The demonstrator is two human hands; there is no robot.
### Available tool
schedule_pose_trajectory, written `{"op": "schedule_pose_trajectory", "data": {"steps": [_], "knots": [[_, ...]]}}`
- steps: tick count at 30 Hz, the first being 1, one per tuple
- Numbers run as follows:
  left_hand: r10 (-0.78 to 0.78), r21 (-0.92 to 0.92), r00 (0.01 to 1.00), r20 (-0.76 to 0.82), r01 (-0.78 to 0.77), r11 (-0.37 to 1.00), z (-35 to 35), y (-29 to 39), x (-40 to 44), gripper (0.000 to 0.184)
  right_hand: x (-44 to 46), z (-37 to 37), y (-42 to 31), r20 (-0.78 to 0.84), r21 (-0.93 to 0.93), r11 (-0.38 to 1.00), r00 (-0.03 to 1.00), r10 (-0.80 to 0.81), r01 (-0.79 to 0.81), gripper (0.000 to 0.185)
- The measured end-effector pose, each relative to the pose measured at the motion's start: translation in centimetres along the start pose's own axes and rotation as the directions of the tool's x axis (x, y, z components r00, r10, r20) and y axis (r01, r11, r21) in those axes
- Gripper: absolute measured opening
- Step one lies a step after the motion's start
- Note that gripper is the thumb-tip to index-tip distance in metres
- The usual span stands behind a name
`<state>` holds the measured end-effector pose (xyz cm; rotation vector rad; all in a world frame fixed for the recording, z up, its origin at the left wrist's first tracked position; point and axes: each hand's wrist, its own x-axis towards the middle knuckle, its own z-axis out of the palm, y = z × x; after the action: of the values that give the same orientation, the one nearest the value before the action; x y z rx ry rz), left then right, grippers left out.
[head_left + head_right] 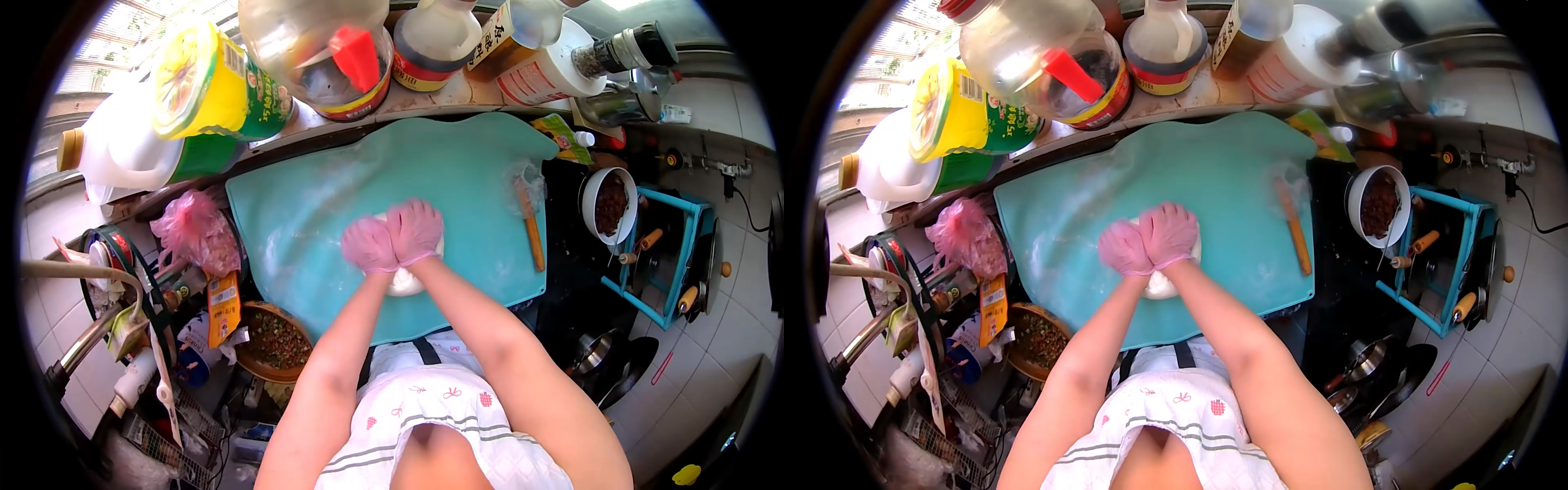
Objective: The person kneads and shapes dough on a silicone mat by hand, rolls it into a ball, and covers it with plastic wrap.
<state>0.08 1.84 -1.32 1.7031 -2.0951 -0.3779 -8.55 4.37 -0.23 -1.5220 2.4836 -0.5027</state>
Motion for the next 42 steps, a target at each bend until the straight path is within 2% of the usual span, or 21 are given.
{"op": "schedule_pose_trajectory", "data": {"steps": [3,6,9,12,15,18,21,23,24,25,26,29,31,33,36,37,39,40,42], "knots": [[0.018,-0.077,0.997,-0.076,-0.024,0.997,1.0,-0.3,1.3,0.020,1.8,-0.2,-0.3,0.114,-0.028,0.996,0.989,0.091,-0.088,0.023],[-0.029,-0.086,0.993,-0.111,0.020,0.996,1.4,0.0,2.2,0.023,3.2,0.0,-0.7,0.108,0.013,0.981,0.975,0.193,-0.195,0.027],[-0.164,-0.170,0.984,0.077,0.175,0.970,-0.5,1.3,3.0,0.026,4.5,-1.0,-1.3,0.281,-0.028,0.965,0.925,0.257,-0.260,0.031],[-0.147,-0.111,0.961,0.232,0.177,0.978,-3.2,2.6,4.5,0.041,3.4,-0.5,-1.0,0.014,0.005,0.994,0.994,0.113,-0.113,0.035],[0.010,-0.261,0.977,0.213,0.047,0.964,-3.7,1.2,3.8,0.054,1.7,-1.0,0.3,0.123,0.095,0.991,0.987,-0.102,0.091,0.038],[-0.045,-0.196,0.850,0.524,0.172,0.965,-6.7,0.3,3.3,0.065,-0.5,-4.9,0.4,0.337,0.489,0.860,0.941,-0.032,-0.145,0.042],[-0.139,-0.323,0.881,0.452,0.307,0.895,-8.6,0.3,0.4,0.056,-3.1,-7.0,0.4,0.319,0.554,0.810,0.948,0.007,-0.193,0.045],[0.050,-0.210,0.971,0.235,0.001,0.978,-7.5,-0.7,-3.6,0.044,-5.8,-7.8,-0.5,0.249,0.456,0.874,0.967,0.056,-0.168,0.040],[0.077,-0.177,0.985,0.157,-0.049,0.983,-7.5,-0.3,-5.2,0.040,-7.2,-8.0,-0.8,0.212,0.402,0.902,0.974,0.079,-0.160,0.040],[0.104,-0.136,0.992,0.078,-0.093,0.986,-7.6,0.1,-6.9,0.037,-9.0,-6.4,-0.8,-0.044,0.341,0.940,0.999,0.022,-0.006,0.035],[0.042,-0.145,0.999,0.023,-0.038,0.989,-8.1,0.8,-8.2,0.037,-10.6,-4.7,-0.9,-0.286,0.241,0.962,0.956,-0.058,0.130,0.032],[0.009,-0.083,0.998,0.066,-0.004,0.997,-6.2,-0.7,-10.8,0.038,-12.3,-3.5,-1.2,-0.288,0.089,0.995,0.957,-0.021,0.049,0.027],[0.038,-0.009,0.990,0.133,-0.037,0.999,-3.3,-2.8,-10.5,0.039,-11.4,-2.2,-1.2,-0.332,0.102,0.988,0.940,-0.076,0.115,0.020],[-0.014,0.092,0.966,0.256,-0.010,0.996,-2.5,-3.0,-9.5,0.038,-9.8,-1.4,-0.8,-0.318,0.113,0.983,0.943,-0.100,0.142,0.018],[-0.061,0.011,0.997,0.048,0.060,0.998,-2.5,-0.3,-5.9,0.034,-6.1,-0.6,0.0,-0.257,0.090,0.990,0.963,-0.085,0.112,0.019],[-0.107,-0.043,0.994,0.035,0.109,0.993,-2.0,-0.1,-5.1,0.031,-5.3,-0.8,0.1,-0.191,0.082,0.992,0.979,-0.074,0.091,0.020],[-0.171,0.037,0.979,0.115,0.168,0.985,-1.5,0.6,-3.5,0.031,-3.3,-0.8,0.2,-0.066,0.060,0.996,0.996,-0.059,0.063,0.022],[-0.206,0.080,0.967,0.150,0.196,0.977,-1.2,0.8,-2.7,0.030,-2.4,-0.3,0.6,-0.095,0.066,0.995,0.993,-0.072,0.078,0.022],[-0.129,0.095,0.986,0.106,0.119,0.988,-0.3,0.0,-1.7,0.030,-1.1,0.3,0.7,-0.151,0.084,0.991,0.985,-0.088,0.101,0.021]]}}
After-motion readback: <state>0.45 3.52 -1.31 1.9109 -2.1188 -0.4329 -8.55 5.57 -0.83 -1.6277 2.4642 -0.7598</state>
